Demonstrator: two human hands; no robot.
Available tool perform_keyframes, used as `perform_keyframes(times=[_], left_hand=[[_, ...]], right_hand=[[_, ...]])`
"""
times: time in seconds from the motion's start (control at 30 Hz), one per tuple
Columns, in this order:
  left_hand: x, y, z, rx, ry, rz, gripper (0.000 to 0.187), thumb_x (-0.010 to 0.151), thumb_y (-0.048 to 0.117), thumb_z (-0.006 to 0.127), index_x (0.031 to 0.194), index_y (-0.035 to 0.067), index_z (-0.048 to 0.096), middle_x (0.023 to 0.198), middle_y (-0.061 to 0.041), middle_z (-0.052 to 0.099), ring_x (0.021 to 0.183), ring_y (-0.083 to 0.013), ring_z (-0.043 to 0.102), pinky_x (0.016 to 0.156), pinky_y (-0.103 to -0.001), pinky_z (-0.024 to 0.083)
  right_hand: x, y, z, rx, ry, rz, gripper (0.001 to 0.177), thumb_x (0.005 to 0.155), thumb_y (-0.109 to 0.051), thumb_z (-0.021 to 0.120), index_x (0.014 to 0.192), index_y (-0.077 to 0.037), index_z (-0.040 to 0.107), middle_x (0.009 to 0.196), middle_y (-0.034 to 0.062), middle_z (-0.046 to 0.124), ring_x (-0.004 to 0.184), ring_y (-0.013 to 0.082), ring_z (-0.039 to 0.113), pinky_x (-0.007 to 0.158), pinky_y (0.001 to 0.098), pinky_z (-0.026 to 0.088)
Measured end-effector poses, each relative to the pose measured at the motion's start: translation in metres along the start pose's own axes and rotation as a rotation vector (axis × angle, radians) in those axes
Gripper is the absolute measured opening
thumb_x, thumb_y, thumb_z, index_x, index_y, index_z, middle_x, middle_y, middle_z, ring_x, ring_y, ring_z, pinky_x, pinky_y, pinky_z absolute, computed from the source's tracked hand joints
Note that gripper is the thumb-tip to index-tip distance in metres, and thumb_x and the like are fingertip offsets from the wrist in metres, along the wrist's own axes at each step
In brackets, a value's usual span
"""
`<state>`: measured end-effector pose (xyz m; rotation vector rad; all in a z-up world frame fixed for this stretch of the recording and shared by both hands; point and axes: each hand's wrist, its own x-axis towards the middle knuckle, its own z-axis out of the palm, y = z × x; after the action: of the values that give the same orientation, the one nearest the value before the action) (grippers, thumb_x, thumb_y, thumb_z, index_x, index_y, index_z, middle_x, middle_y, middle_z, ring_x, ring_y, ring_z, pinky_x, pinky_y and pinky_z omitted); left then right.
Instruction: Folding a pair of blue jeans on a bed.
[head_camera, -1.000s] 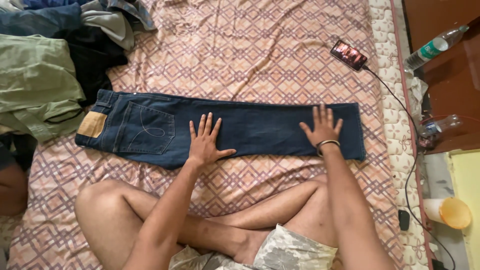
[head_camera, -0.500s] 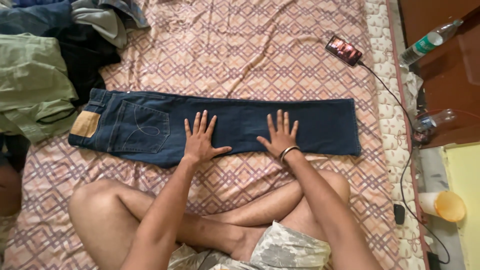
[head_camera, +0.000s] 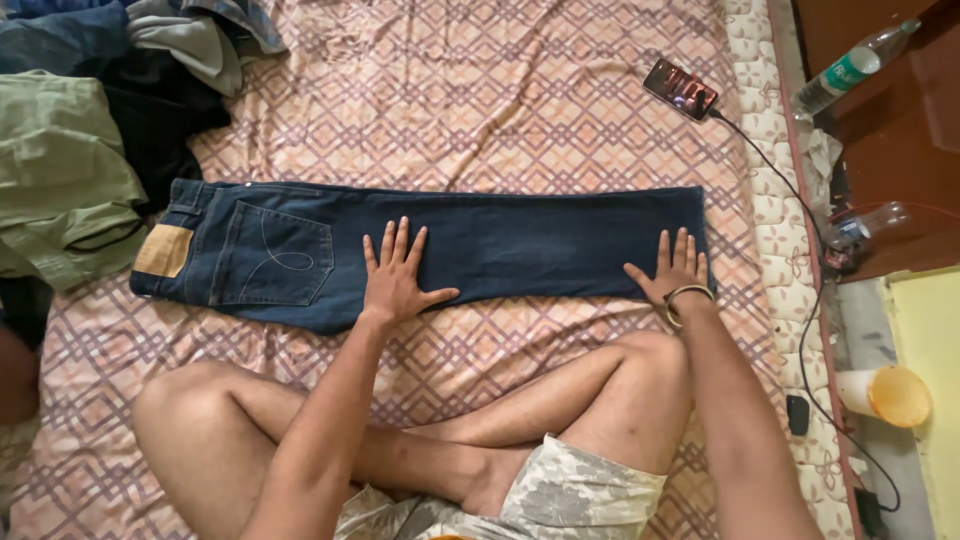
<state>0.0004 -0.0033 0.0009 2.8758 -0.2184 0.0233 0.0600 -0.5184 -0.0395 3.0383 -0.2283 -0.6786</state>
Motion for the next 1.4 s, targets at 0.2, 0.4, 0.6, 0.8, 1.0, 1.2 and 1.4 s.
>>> perform_keyframes(times=[0.2,0.4,0.6,0.8,1.0,1.2,1.4], left_hand=[[-0.001,0.0,-0.001,0.006,0.0,0.004,0.128,0.064,0.093,0.06,0.162,0.016,0.028,0.169,-0.016,0.016,0.157,-0.0342,0.007,0.121,-0.065,-0.004],[0.0,0.0,-0.001,0.013,0.005,-0.001,0.129,0.064,0.093,0.059,0.161,0.015,0.027,0.169,-0.016,0.015,0.157,-0.0346,0.007,0.12,-0.065,-0.004],[-0.001,0.0,0.0,0.012,0.011,0.001,0.129,0.064,0.093,0.059,0.162,0.015,0.028,0.169,-0.016,0.017,0.157,-0.0346,0.008,0.121,-0.066,-0.004],[-0.002,0.002,-0.003,0.005,0.036,0.018,0.127,0.065,0.092,0.06,0.161,0.015,0.029,0.168,-0.017,0.018,0.157,-0.0352,0.009,0.121,-0.065,-0.003],[-0.001,-0.004,0.0,-0.034,0.096,0.033,0.123,0.069,0.09,0.061,0.161,0.014,0.032,0.17,-0.016,0.02,0.158,-0.0335,0.011,0.124,-0.063,-0.001],[-0.001,-0.004,-0.001,-0.023,0.072,0.017,0.123,0.068,0.089,0.061,0.16,0.013,0.032,0.168,-0.017,0.02,0.157,-0.0336,0.011,0.123,-0.062,-0.001],[-0.001,-0.004,0.0,-0.02,0.059,0.005,0.122,0.067,0.09,0.06,0.159,0.014,0.032,0.168,-0.016,0.02,0.156,-0.0336,0.011,0.122,-0.062,-0.001]], right_hand=[[0.015,-0.041,-0.002,0.155,0.082,0.166,0.126,0.083,-0.092,0.039,0.163,-0.007,-0.009,0.168,0.021,-0.017,0.156,0.0366,-0.019,0.121,0.0579,-0.01],[0.003,-0.138,-0.011,0.18,0.345,0.057,0.102,0.091,-0.079,0.038,0.165,-0.015,0.011,0.172,0.023,0.0,0.158,0.0439,-0.006,0.116,0.0745,-0.004],[-0.008,-0.226,0.001,0.127,0.533,-0.166,0.097,0.096,-0.076,0.039,0.166,-0.013,0.017,0.17,0.0251,0.01,0.158,0.0429,0.003,0.116,0.0746,-0.001],[-0.043,-0.301,-0.011,0.101,0.53,-0.539,0.085,0.096,-0.07,0.047,0.162,-0.019,0.029,0.172,0.0148,0.016,0.159,0.0349,0.012,0.123,0.0663,0.006],[-0.024,-0.247,-0.013,0.081,0.507,-0.738,0.075,0.1,-0.06,0.047,0.163,-0.021,0.033,0.173,0.0075,0.019,0.16,0.0251,0.015,0.126,0.0581,0.011],[0.009,-0.13,-0.029,-0.044,0.45,-0.428,0.079,0.101,-0.059,0.041,0.166,-0.02,0.019,0.174,0.0059,0.015,0.16,0.0262,0.011,0.123,0.0599,0.01],[0.059,-0.025,0.0,0.189,0.442,-0.068,0.088,0.1,-0.068,0.034,0.166,-0.013,0.014,0.174,0.0126,0.008,0.16,0.0325,0.007,0.125,0.0573,0.006]])
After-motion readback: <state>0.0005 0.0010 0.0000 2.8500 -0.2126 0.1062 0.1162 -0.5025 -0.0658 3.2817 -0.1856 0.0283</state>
